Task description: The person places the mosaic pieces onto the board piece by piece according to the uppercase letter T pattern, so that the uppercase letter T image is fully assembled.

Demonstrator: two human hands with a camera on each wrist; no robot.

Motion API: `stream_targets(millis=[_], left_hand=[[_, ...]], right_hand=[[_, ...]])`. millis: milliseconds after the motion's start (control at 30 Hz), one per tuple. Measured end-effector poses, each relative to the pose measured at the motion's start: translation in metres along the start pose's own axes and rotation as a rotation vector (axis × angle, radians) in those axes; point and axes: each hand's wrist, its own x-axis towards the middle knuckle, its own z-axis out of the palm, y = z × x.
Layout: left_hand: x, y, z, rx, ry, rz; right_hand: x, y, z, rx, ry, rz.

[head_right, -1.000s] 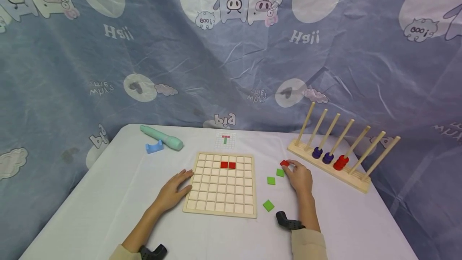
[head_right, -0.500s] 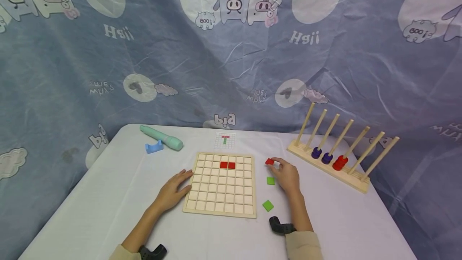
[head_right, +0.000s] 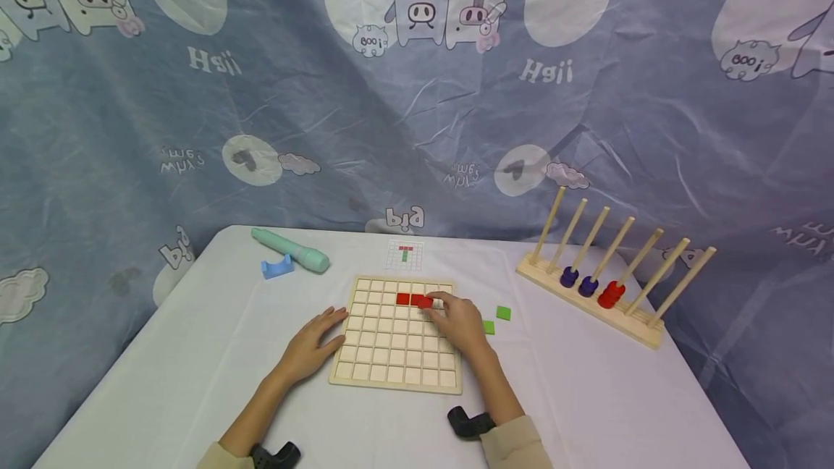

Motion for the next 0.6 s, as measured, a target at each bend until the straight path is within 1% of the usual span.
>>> stream_targets(millis=[133, 267, 433, 600], left_hand=[[0.0, -0.001, 0.001, 0.012, 0.007, 0.0], [0.0, -0.003, 0.001, 0.015, -0.001, -0.016], [0.0, -0.004, 0.002, 0.01, -0.006, -0.028], [0.0, -0.003, 0.001, 0.009, -0.005, -0.024]], right_hand=[[0.003, -0.016, 0.014, 0.036, -0.055, -0.01], [0.007, -0.026, 0.025, 0.047, -0.067, -0.017], [0.013, -0.029, 0.036, 0.047, -0.076, -0.02], [0.022, -0.028, 0.044, 0.042, -0.086, -0.028]])
